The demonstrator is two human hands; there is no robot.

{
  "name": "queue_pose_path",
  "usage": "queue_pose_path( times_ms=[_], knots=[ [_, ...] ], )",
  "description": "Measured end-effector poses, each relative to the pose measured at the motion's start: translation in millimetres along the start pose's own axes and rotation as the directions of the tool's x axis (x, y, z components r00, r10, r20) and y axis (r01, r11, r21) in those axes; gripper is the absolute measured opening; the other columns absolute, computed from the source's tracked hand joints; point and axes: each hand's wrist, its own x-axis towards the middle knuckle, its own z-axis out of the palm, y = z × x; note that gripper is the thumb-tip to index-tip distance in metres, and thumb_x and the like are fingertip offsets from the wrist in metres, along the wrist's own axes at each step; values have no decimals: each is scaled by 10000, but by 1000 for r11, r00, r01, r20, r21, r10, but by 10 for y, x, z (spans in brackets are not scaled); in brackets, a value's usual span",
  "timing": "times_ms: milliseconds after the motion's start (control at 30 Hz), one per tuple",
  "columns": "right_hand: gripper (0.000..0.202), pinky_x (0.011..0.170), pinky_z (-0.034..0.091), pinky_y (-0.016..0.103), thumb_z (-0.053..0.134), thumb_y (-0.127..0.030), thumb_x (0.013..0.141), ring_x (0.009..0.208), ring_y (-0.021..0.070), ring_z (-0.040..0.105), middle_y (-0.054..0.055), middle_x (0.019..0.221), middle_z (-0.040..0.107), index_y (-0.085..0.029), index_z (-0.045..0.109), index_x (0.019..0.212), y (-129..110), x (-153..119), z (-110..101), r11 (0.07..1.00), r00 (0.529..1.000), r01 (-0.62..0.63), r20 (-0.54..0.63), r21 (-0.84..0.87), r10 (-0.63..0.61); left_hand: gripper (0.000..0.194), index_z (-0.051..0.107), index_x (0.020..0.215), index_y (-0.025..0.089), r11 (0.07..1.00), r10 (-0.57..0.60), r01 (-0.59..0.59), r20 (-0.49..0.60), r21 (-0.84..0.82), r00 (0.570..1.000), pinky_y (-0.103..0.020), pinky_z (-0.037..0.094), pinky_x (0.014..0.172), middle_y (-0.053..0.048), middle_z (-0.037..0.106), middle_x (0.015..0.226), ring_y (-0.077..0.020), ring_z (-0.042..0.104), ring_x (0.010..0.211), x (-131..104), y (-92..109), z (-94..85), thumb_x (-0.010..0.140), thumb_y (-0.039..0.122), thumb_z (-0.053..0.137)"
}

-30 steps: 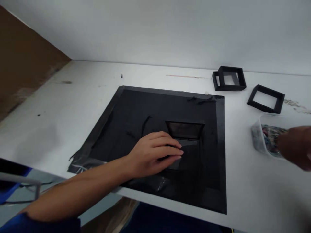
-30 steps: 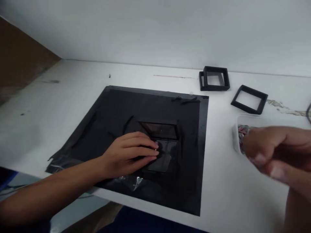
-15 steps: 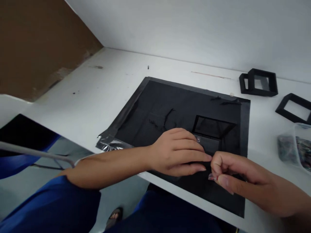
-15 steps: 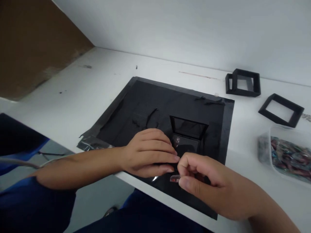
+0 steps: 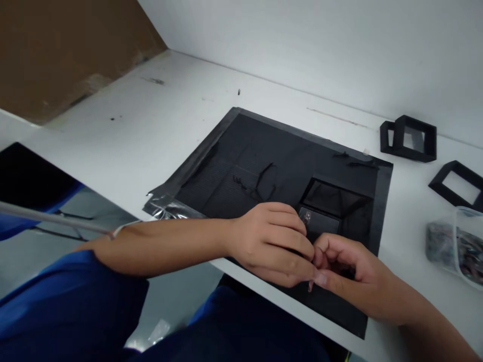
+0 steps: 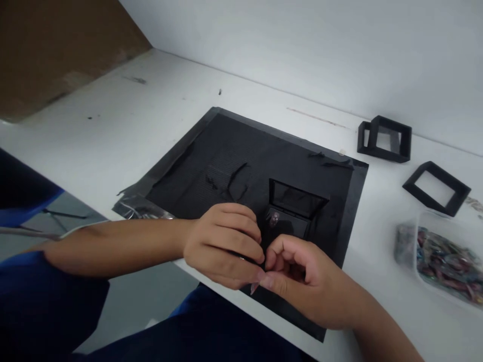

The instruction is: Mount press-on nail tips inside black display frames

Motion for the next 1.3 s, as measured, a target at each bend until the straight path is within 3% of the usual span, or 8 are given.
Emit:
queue_pose_path(
  times_ms=[267, 500, 633, 767, 900, 1067, 1133, 1300],
  knots=[
    [313, 515, 305, 228, 755, -496, 829, 559, 72, 365, -47, 632, 482, -198, 659, 825, 62, 27, 47, 999, 996, 1, -90, -41, -5, 65, 713, 812, 368, 1000, 10, -11, -51, -17, 999, -281, 592, 688, 118, 759, 879, -94, 682, 721, -34, 6, 62, 786, 309, 718],
    [358, 500, 292, 228, 685, -539, 869, 547, 76, 358, -37, 593, 455, -192, 667, 782, 101, 38, 87, 997, 996, 13, -86, -82, -20, 85, 752, 760, 356, 996, 86, -85, -75, 8, 994, -270, 588, 664, 117, 773, 840, -100, 692, 701, 21, -3, 52, 815, 345, 688],
    [340, 493, 323, 217, 701, -528, 856, 562, 87, 395, -21, 605, 508, -198, 681, 777, 114, 45, 111, 995, 990, 25, -136, -94, -38, 140, 755, 752, 404, 996, 34, -27, 79, -83, 996, -259, 586, 663, 140, 777, 884, -91, 711, 735, 18, 9, 69, 859, 389, 666],
    [310, 500, 355, 211, 696, -504, 868, 566, 88, 417, -22, 615, 523, -206, 697, 782, 113, 52, 112, 985, 979, 41, -191, -169, -73, 149, 760, 764, 392, 981, -100, 134, 230, -137, 968, -271, 569, 633, 128, 782, 905, -92, 701, 686, 21, 5, 66, 873, 387, 659],
    [294, 587, 468, 214, 607, -492, 939, 659, 112, 568, 9, 753, 653, -223, 723, 918, 125, 26, 68, 955, 940, 85, -296, -284, -172, 114, 764, 847, 336, 995, -90, 88, 65, 42, 994, -268, 574, 672, 83, 785, 903, -100, 707, 733, 9, -35, 49, 885, 355, 658],
    [180, 554, 491, 196, 664, -405, 920, 655, 117, 628, 18, 815, 703, -236, 721, 946, 192, -100, -119, 853, 779, 130, -480, -506, -404, 51, 701, 914, 238, 990, -132, 137, -135, 36, 982, -226, 572, 705, 23, 755, 829, -94, 695, 738, 14, -126, 58, 870, 264, 698],
    [141, 504, 456, 187, 679, -374, 916, 595, 98, 585, -3, 750, 666, -240, 703, 952, 191, -160, -193, 790, 739, 151, -463, -594, -490, 110, 682, 951, 197, 987, -157, 157, -172, -15, 972, -220, 578, 728, -11, 748, 839, -100, 694, 752, 23, -154, 65, 851, 217, 722],
    [164, 468, 376, 202, 681, -386, 928, 488, 65, 455, -64, 582, 479, -227, 661, 893, 126, -202, -145, 510, 823, 200, -139, -836, -551, 64, 669, 904, 185, 980, -198, 193, -173, -49, 965, -210, 569, 708, -26, 720, 816, -93, 685, 732, 38, -161, 72, 859, 203, 711]
  ],
)
